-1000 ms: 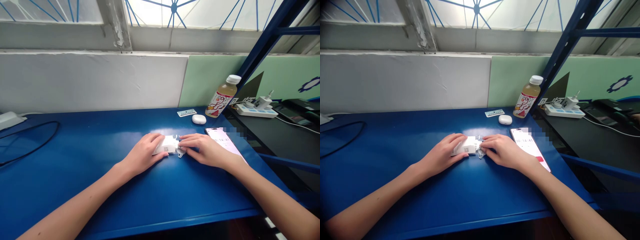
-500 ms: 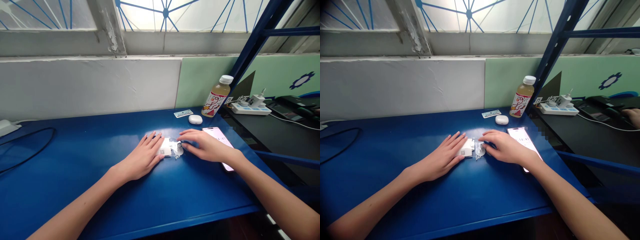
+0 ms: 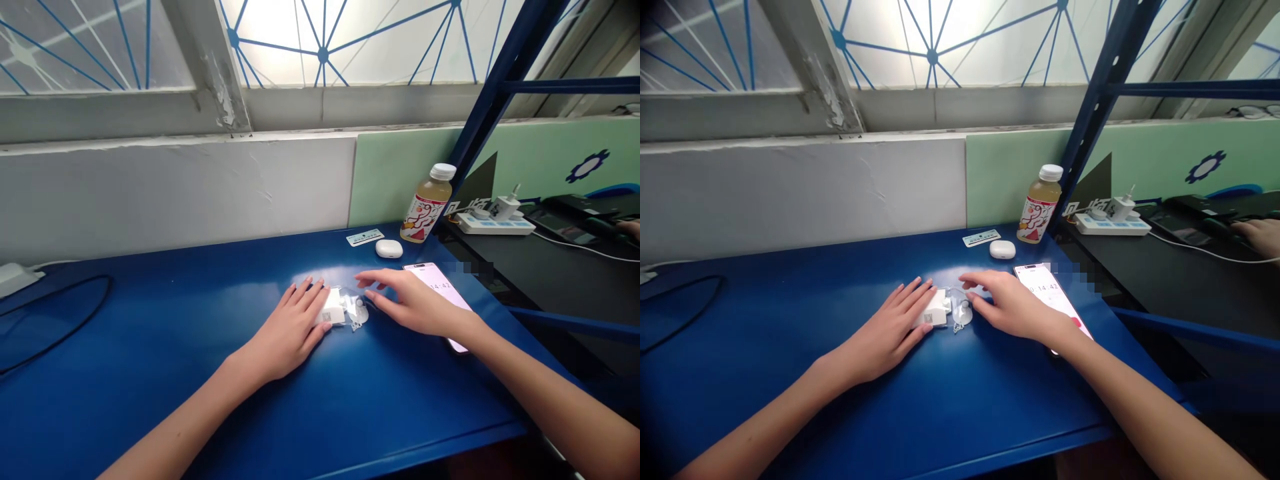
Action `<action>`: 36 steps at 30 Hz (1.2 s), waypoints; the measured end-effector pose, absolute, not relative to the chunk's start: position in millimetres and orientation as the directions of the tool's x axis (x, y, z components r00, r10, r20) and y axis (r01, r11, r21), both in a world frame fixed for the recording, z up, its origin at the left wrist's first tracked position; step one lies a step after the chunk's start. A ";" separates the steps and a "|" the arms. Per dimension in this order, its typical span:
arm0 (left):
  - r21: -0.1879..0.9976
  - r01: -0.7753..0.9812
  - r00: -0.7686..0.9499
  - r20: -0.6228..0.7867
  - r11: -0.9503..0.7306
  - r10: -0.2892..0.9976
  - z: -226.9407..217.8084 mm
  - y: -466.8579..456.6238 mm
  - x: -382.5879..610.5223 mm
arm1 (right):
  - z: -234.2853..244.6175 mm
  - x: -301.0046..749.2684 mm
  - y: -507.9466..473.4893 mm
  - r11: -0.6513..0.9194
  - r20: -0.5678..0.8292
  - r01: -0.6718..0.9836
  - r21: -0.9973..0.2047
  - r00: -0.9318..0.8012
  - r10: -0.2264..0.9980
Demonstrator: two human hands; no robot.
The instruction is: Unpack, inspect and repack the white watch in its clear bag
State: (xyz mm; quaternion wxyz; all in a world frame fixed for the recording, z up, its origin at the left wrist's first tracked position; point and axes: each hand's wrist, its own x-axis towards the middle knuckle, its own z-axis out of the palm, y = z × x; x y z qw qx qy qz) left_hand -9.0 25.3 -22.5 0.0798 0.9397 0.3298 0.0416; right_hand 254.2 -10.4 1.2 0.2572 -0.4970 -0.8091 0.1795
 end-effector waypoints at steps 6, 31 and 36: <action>0.158 0.608 0.788 -0.003 -0.778 0.616 -20.8 23.3 -8.3 | -8.1 258.7 -8.5 0.470 0.299 0.840 -0.271 -0.390 0.871; 0.154 0.600 0.784 0.081 -0.785 0.615 -26.5 25.6 -4.2 | -12.4 240.0 -16.0 0.561 0.289 0.658 -0.503 -0.484 0.826; 0.162 0.602 0.780 0.087 -0.782 0.619 -27.9 26.6 -4.4 | -14.5 240.8 -15.8 0.587 0.273 0.679 -0.441 -0.522 0.808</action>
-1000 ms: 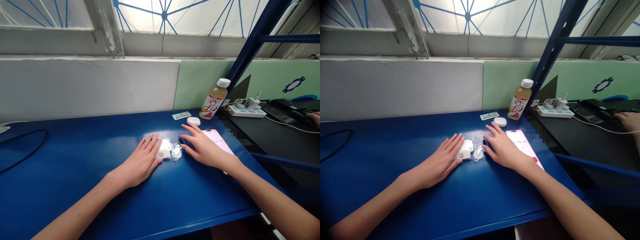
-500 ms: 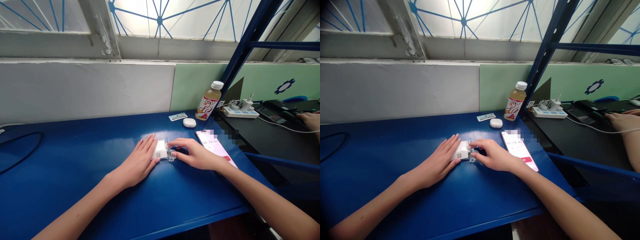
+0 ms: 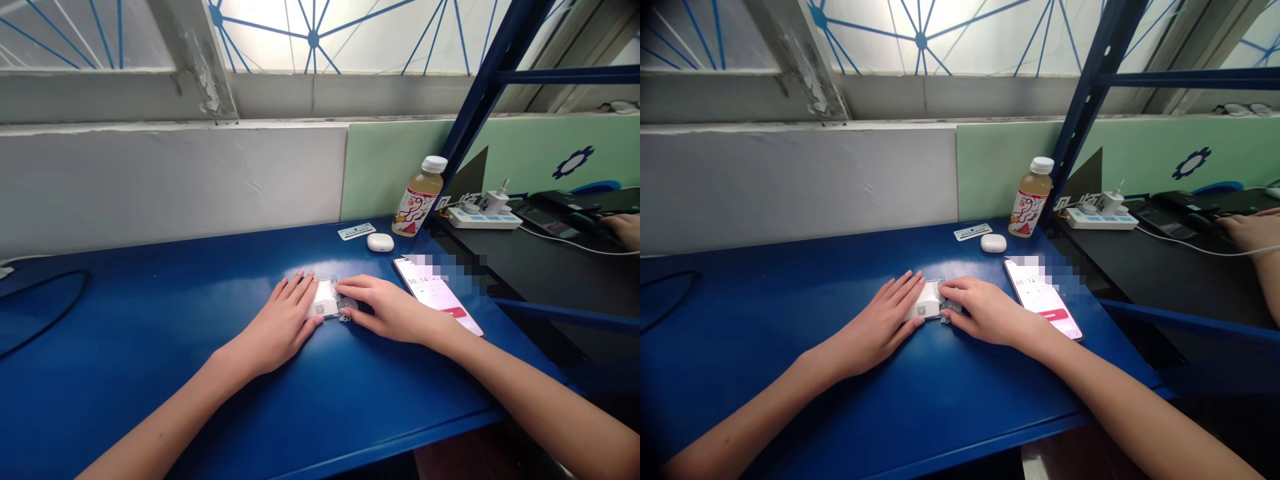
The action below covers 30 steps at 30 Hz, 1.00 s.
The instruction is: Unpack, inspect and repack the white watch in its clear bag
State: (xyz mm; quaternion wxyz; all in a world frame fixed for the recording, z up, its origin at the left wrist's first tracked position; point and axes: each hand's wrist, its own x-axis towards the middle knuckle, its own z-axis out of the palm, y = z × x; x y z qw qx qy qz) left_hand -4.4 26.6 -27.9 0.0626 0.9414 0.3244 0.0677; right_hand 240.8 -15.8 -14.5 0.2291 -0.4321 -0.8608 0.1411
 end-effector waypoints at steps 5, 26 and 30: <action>0.168 0.604 0.780 0.078 -0.779 0.621 -29.3 26.9 -3.8 | -14.0 239.6 -17.2 0.591 0.261 0.685 -0.427 -0.532 0.805; 0.183 0.621 0.769 0.045 -0.762 0.638 -29.8 27.5 -3.9 | -16.9 240.3 -5.0 0.477 0.230 0.635 -0.608 -0.433 0.871; 0.191 0.626 0.765 0.036 -0.756 0.643 -29.7 27.1 -3.1 | -18.6 241.4 -4.8 0.496 0.246 0.637 -0.591 -0.443 0.862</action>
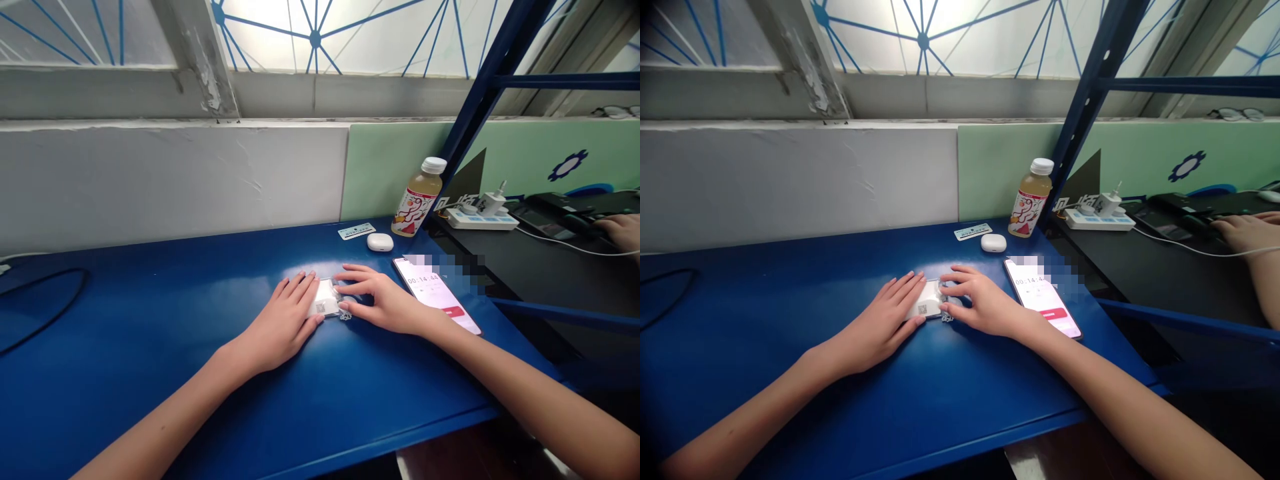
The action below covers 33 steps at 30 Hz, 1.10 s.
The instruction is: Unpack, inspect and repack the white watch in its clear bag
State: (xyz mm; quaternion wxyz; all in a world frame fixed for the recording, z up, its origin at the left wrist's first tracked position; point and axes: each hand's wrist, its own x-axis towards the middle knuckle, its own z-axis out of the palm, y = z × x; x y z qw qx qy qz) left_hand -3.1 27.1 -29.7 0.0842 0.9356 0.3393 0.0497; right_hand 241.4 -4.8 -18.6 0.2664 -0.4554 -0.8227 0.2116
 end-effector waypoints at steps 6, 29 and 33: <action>0.182 0.622 0.770 0.031 -0.761 0.637 -29.1 26.0 -2.6 | -20.8 234.7 -14.2 0.604 0.306 0.671 -0.431 -0.521 0.797; 0.176 0.615 0.780 0.004 -0.768 0.626 -28.0 25.5 -1.5 | -7.8 229.8 -11.7 0.697 0.388 0.698 -0.161 -0.605 0.695; 0.191 0.591 0.795 0.024 -0.784 0.606 -27.0 23.3 -1.4 | -11.2 248.0 -6.4 0.643 0.380 0.744 -0.182 -0.550 0.744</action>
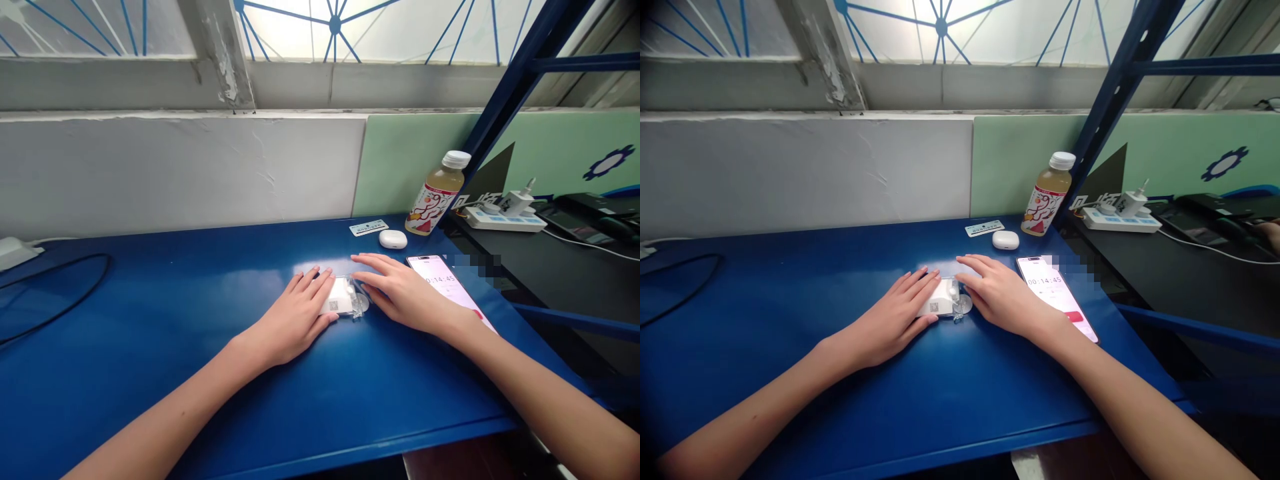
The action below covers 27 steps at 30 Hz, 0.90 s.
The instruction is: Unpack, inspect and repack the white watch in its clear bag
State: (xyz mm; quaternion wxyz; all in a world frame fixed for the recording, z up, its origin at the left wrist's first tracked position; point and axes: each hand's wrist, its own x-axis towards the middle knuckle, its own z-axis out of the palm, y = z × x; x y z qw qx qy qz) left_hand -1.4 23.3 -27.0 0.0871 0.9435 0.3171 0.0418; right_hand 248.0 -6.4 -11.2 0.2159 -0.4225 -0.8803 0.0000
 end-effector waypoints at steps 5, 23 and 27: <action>0.264 0.499 0.838 0.096 -0.826 0.537 -21.5 20.7 -2.8 | -14.1 254.4 -0.9 0.693 0.366 0.681 -0.235 -0.599 0.712; 0.619 0.313 0.611 0.450 -0.721 0.652 -10.7 18.4 -5.4 | 11.4 248.3 -6.0 0.431 0.432 0.352 -0.831 -0.080 0.898; 0.656 0.384 0.515 0.432 -0.650 0.740 -7.8 18.2 -1.1 | 9.1 245.8 -4.1 0.289 0.278 0.291 -0.912 -0.080 0.957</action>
